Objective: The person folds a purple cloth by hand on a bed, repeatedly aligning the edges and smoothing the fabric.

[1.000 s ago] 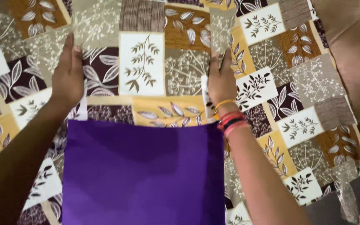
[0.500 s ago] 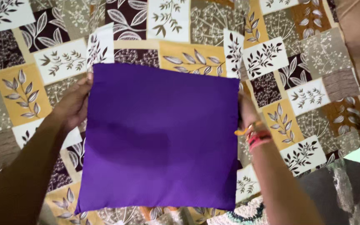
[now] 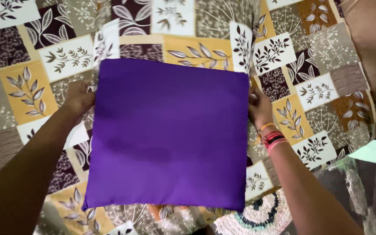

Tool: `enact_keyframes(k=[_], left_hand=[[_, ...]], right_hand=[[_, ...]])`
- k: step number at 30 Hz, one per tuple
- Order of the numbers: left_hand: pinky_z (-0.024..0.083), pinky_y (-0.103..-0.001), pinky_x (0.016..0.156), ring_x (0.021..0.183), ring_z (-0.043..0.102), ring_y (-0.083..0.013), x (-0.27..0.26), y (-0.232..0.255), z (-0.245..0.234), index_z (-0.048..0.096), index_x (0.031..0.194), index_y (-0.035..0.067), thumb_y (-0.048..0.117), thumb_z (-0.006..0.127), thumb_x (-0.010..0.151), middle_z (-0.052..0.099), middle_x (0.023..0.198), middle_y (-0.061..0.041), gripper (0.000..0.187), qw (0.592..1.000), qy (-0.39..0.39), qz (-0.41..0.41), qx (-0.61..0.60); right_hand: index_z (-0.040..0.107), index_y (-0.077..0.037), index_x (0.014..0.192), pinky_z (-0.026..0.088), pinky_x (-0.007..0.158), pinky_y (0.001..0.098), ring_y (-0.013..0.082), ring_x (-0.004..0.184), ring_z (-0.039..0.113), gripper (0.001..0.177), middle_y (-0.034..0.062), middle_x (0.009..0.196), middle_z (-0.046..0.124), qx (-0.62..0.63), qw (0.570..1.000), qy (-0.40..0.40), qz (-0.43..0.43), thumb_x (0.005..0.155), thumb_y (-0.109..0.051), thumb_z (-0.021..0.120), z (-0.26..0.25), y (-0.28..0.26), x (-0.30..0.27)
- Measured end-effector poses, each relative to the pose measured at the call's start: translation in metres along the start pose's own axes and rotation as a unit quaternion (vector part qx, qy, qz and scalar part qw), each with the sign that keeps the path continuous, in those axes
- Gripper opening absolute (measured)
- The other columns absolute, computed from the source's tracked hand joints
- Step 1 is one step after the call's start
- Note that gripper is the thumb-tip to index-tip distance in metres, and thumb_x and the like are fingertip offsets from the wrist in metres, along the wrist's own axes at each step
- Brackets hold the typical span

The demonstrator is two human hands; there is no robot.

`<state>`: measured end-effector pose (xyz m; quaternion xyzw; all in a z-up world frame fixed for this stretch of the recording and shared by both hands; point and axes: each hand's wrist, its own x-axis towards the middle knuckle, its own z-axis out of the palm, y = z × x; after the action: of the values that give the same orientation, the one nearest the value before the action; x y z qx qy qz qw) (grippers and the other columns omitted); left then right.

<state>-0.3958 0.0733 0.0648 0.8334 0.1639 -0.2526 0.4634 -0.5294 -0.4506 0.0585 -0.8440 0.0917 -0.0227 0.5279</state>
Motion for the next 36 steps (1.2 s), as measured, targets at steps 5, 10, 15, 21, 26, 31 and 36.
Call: enact_keyframes(k=[5, 10, 15, 21, 26, 31, 36], left_hand=[[0.055, -0.039, 0.063, 0.070, 0.069, -0.0247, 0.008, -0.009, -0.014, 0.075, 0.097, -0.002, 0.024, 0.082, 0.089, 0.074, 0.085, -0.015, 0.029, 0.976, -0.018, 0.012, 0.216], [0.056, -0.033, 0.065, 0.069, 0.070, -0.0220, 0.024, -0.041, -0.021, 0.076, 0.096, -0.001, 0.013, 0.072, 0.091, 0.077, 0.084, -0.014, 0.016, 0.989, -0.111, 0.029, 0.096], [0.053, -0.038, 0.063, 0.070, 0.063, -0.0261, 0.015, -0.086, -0.007, 0.071, 0.097, -0.013, 0.011, 0.072, 0.096, 0.073, 0.090, -0.026, 0.025, 0.996, -0.073, -0.049, -0.008], [0.064, -0.036, 0.072, 0.080, 0.079, -0.0295, 0.026, -0.051, -0.021, 0.073, 0.100, -0.013, 0.012, 0.068, 0.094, 0.079, 0.096, -0.024, 0.027, 0.981, -0.162, -0.070, 0.077], [0.054, -0.047, 0.088, 0.096, 0.072, -0.0304, -0.019, 0.044, -0.055, 0.073, 0.126, 0.016, 0.013, 0.078, 0.085, 0.075, 0.112, -0.018, 0.041, 0.901, 0.004, 0.082, 0.426], [0.040, -0.042, 0.112, 0.128, 0.055, -0.0345, -0.098, 0.116, -0.014, 0.060, 0.131, 0.002, 0.005, 0.062, 0.085, 0.059, 0.135, -0.016, 0.047, 0.852, 0.099, 0.506, 0.094], [0.048, -0.042, 0.104, 0.120, 0.057, -0.0312, -0.110, 0.135, 0.046, 0.066, 0.127, 0.007, 0.022, 0.081, 0.085, 0.063, 0.129, -0.012, 0.047, 0.801, 0.134, 0.548, 0.201]], right_hand=[[0.069, -0.003, 0.113, 0.056, 0.062, 0.0325, 0.0170, 0.070, 0.069, 0.021, 0.0128, 0.088, 0.076, -0.147, 0.957, -0.116, 0.220, 0.093, -0.010, 0.068, -0.011, 0.007, 0.021], [0.074, 0.005, 0.104, 0.050, 0.056, 0.0336, 0.0214, 0.062, 0.067, 0.021, 0.0154, 0.077, 0.073, -0.263, 0.858, -0.295, 0.328, 0.097, -0.012, 0.062, -0.032, 0.004, 0.028], [0.072, 0.005, 0.099, 0.057, 0.060, 0.0382, 0.0249, 0.064, 0.069, 0.030, 0.0162, 0.078, 0.073, -0.179, 0.898, -0.218, 0.337, 0.103, -0.021, 0.057, -0.019, 0.023, 0.010], [0.079, -0.003, 0.094, 0.060, 0.079, 0.0370, 0.0234, 0.077, 0.075, 0.021, 0.0146, 0.084, 0.081, -0.411, 0.801, -0.332, 0.282, 0.094, -0.021, 0.067, -0.037, -0.024, 0.016], [0.075, -0.015, 0.111, 0.058, 0.073, 0.0495, 0.0395, 0.087, 0.072, 0.018, 0.0209, 0.095, 0.074, -0.554, 0.815, 0.011, 0.170, 0.099, -0.024, 0.065, -0.004, -0.133, 0.017], [0.066, -0.005, 0.118, 0.057, 0.085, 0.0414, 0.0330, 0.102, 0.070, 0.036, 0.0142, 0.114, 0.071, -0.288, 0.923, 0.116, -0.227, 0.093, -0.028, 0.078, 0.068, -0.217, 0.004], [0.073, -0.013, 0.105, 0.057, 0.086, 0.0408, 0.0279, 0.101, 0.069, 0.015, 0.0069, 0.106, 0.070, -0.370, 0.898, 0.051, -0.234, 0.091, -0.008, 0.074, 0.128, -0.231, 0.014]])
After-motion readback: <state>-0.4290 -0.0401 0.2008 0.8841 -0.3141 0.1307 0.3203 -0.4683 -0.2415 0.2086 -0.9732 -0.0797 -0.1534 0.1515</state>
